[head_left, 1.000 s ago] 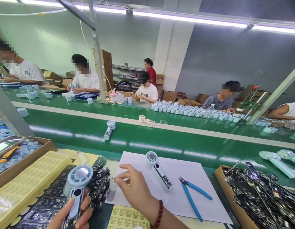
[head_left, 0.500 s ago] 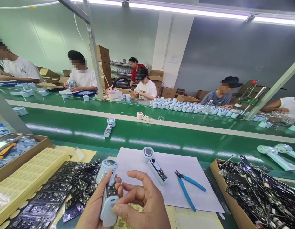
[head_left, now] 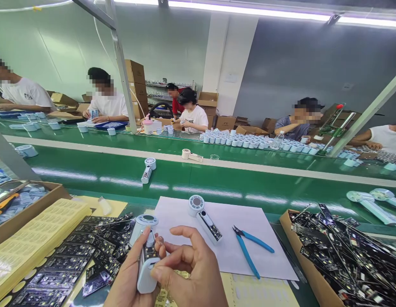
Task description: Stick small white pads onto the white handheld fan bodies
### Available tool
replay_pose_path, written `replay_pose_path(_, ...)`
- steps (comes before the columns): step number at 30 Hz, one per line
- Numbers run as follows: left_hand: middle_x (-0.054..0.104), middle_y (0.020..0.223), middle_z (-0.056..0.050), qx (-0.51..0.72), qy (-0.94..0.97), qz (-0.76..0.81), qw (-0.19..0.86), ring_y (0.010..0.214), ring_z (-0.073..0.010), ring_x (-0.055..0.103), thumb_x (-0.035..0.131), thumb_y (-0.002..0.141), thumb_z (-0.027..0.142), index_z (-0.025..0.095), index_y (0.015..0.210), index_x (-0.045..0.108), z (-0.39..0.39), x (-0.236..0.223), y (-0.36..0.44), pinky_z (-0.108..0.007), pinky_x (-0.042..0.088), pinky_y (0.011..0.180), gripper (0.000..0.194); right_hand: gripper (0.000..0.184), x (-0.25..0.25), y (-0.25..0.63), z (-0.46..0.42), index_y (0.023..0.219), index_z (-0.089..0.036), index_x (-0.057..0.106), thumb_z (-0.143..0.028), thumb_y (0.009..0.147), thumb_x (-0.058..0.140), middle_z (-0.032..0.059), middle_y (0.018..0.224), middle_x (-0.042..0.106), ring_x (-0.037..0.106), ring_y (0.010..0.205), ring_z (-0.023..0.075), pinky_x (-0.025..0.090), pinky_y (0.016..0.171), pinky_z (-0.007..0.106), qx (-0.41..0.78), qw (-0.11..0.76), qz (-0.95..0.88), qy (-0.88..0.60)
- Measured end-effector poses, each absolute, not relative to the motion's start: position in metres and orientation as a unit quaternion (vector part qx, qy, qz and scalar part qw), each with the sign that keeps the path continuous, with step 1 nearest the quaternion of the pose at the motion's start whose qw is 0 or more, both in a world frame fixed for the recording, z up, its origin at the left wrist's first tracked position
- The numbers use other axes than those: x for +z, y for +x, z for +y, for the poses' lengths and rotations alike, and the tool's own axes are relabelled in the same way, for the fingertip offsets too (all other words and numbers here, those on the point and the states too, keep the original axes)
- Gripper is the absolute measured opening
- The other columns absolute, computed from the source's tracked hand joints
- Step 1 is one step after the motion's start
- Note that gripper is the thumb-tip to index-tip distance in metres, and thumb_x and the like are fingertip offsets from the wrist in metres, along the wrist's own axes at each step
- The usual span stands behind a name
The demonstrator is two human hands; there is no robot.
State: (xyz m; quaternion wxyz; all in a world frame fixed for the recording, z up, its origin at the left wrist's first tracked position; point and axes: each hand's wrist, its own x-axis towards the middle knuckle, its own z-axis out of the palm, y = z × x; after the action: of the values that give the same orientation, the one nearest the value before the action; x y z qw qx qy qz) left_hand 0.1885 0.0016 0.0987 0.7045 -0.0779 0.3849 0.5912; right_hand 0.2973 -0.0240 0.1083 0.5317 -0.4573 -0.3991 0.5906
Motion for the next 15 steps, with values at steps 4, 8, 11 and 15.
replay_pose_path(4, 0.061, 0.075, 0.000, 0.570, -0.110, 0.381, 0.720, 0.058, -0.0105, 0.065, 0.065, 0.090, 0.017, 0.017, 0.091, 0.060, -0.001, 0.102, 0.191, -0.017, 0.059, 0.052, 0.004, 0.044, 0.103, 0.296, -0.030, 0.105, -0.025, 0.066, -0.013, 0.064, 0.076, -0.0013, 0.074, 0.080, 0.075, 0.110, 0.0276, 0.055, 0.103, 0.041, 0.535, 0.545, -0.453, -0.460)
replay_pose_path(8, 0.057, 0.065, 0.002, 0.535, -0.177, 0.379, 0.734, 0.045, -0.0089, 0.060, 0.056, 0.096, 0.020, 0.019, 0.085, 0.058, -0.003, 0.115, 0.201, -0.013, 0.054, 0.042, 0.011, 0.059, 0.098, 0.295, -0.035, 0.120, -0.031, 0.065, -0.011, 0.066, 0.076, -0.0017, 0.090, 0.079, 0.075, 0.104, 0.0252, 0.059, 0.094, 0.034, 0.404, 0.554, -0.556, -0.470)
replay_pose_path(11, 0.060, 0.065, 0.000, 0.503, -0.221, 0.392, 0.738, 0.040, -0.0074, 0.059, 0.053, 0.099, 0.021, 0.016, 0.091, 0.061, -0.007, 0.130, 0.210, -0.011, 0.052, 0.040, 0.013, 0.075, 0.092, 0.304, -0.034, 0.134, -0.029, 0.057, -0.021, 0.064, 0.080, 0.0062, 0.125, 0.069, 0.073, 0.096, 0.0240, 0.061, 0.070, 0.029, 0.429, 0.557, -0.521, -0.485)
replay_pose_path(15, 0.062, 0.065, -0.002, 0.486, -0.125, 0.410, 0.762, 0.042, -0.0078, 0.059, 0.054, 0.098, 0.016, 0.013, 0.095, 0.066, -0.019, 0.126, 0.209, -0.015, 0.055, 0.042, 0.013, 0.049, 0.074, 0.344, -0.029, 0.128, -0.024, 0.060, -0.048, 0.086, 0.067, 0.0096, 0.122, 0.065, 0.067, 0.090, 0.0208, 0.055, 0.059, 0.026, 0.474, 0.554, -0.466, -0.502)
